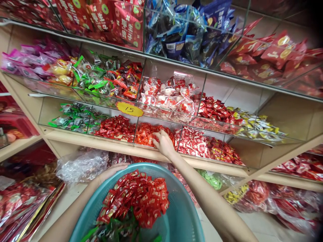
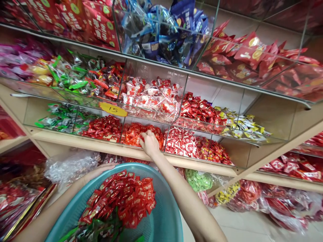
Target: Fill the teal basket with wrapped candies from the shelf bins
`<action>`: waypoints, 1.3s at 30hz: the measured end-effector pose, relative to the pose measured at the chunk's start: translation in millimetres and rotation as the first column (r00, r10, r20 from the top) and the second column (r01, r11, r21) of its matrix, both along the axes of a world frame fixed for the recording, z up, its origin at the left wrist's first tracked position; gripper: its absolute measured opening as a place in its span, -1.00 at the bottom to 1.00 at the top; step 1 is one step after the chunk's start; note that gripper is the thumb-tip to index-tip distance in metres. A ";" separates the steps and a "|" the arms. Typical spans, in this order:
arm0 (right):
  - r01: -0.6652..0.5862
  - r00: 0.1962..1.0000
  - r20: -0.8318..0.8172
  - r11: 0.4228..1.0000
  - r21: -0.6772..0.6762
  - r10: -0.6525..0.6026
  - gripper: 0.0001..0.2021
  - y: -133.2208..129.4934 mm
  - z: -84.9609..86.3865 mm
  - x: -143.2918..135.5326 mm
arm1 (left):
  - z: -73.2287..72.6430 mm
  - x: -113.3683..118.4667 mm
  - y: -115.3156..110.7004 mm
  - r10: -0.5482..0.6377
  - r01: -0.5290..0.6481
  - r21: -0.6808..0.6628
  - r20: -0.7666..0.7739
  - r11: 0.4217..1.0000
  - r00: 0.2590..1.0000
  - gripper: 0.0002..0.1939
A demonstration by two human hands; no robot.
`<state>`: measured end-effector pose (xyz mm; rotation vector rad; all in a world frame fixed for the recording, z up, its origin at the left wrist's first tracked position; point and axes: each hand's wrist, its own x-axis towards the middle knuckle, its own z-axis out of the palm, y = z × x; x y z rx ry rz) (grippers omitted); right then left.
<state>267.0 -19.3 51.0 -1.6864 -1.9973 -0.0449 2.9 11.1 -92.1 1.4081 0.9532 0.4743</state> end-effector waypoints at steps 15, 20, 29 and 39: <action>-0.105 0.974 -0.195 0.992 0.074 0.118 -0.89 19.7 -15.5 2.9 | -10.3 -1.4 5.0 0.009 -0.009 -0.005 0.006 1.000 1.000 -0.44; -0.125 0.879 -0.440 0.979 0.160 0.184 -0.82 -7.6 1.0 -2.7 | -5.5 -1.0 3.7 -0.010 0.010 0.001 -0.005 1.000 1.000 -0.44; -0.334 0.729 -0.669 0.928 -0.164 0.144 -0.79 -70.2 -51.2 -3.1 | -6.7 0.5 3.8 -0.011 0.011 -0.010 -0.002 1.000 1.000 -0.43; -0.219 0.917 -0.392 0.913 -0.343 0.073 -0.86 -70.9 -117.2 4.6 | 1.2 -0.1 0.7 0.030 -0.029 0.020 -0.045 0.999 0.999 -0.41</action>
